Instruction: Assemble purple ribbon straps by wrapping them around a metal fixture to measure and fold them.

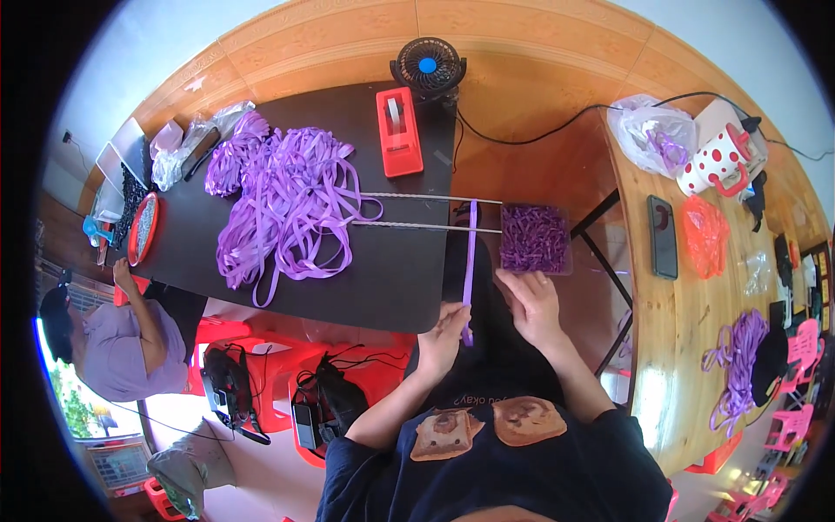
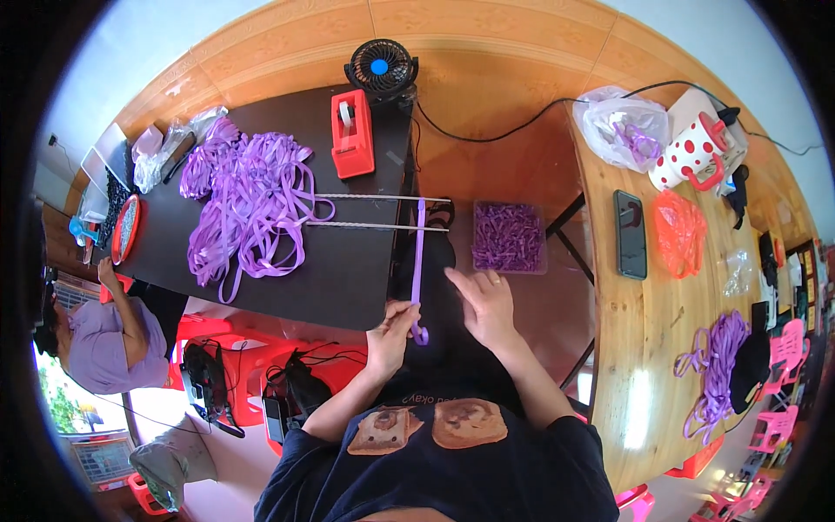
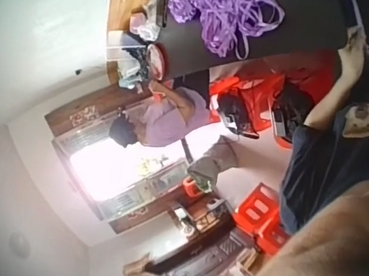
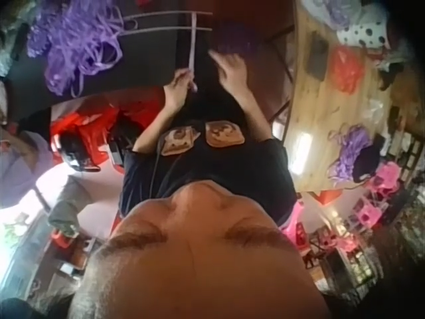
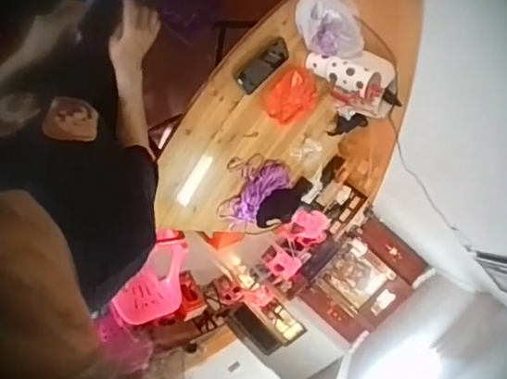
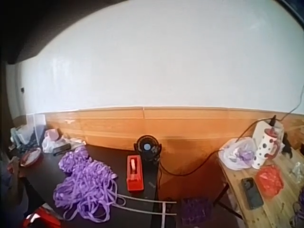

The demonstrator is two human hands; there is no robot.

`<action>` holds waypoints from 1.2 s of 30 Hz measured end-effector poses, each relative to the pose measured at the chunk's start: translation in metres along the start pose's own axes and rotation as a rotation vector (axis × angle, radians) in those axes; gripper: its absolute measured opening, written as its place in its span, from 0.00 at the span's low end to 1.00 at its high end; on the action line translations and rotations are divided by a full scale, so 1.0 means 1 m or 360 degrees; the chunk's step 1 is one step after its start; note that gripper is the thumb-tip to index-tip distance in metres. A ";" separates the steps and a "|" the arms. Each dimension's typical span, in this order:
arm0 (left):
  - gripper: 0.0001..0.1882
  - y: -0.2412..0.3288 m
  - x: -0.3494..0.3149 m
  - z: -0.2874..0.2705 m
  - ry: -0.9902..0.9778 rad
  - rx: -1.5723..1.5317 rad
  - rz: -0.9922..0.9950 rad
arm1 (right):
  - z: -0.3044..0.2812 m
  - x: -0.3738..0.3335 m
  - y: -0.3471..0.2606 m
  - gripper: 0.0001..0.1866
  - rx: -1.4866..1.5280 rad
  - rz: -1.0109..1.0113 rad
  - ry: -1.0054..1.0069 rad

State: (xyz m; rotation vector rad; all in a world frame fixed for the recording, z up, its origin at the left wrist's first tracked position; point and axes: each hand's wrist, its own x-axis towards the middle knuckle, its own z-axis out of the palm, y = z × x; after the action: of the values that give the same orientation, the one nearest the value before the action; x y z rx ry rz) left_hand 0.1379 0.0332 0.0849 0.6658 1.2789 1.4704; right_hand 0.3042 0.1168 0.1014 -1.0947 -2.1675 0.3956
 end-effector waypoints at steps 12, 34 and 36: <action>0.06 0.008 -0.005 -0.001 -0.0044 -0.0207 -0.0168 | 0.026 0.062 0.016 0.29 -0.0440 -0.0839 0.0214; 0.03 0.018 -0.013 0.001 -0.0233 -0.0891 -0.0363 | 0.034 0.040 -0.025 0.28 -0.0230 -0.0891 0.0449; 0.03 0.019 -0.014 0.000 -0.0241 -0.0899 -0.0357 | 0.033 0.040 -0.027 0.27 -0.0209 -0.0888 0.0443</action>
State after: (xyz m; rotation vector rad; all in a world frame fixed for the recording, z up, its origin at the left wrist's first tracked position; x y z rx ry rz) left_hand 0.1356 0.0221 0.1051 0.2417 0.7390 1.4686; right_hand 0.2491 0.1333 0.1089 -0.5273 -2.1498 -0.1453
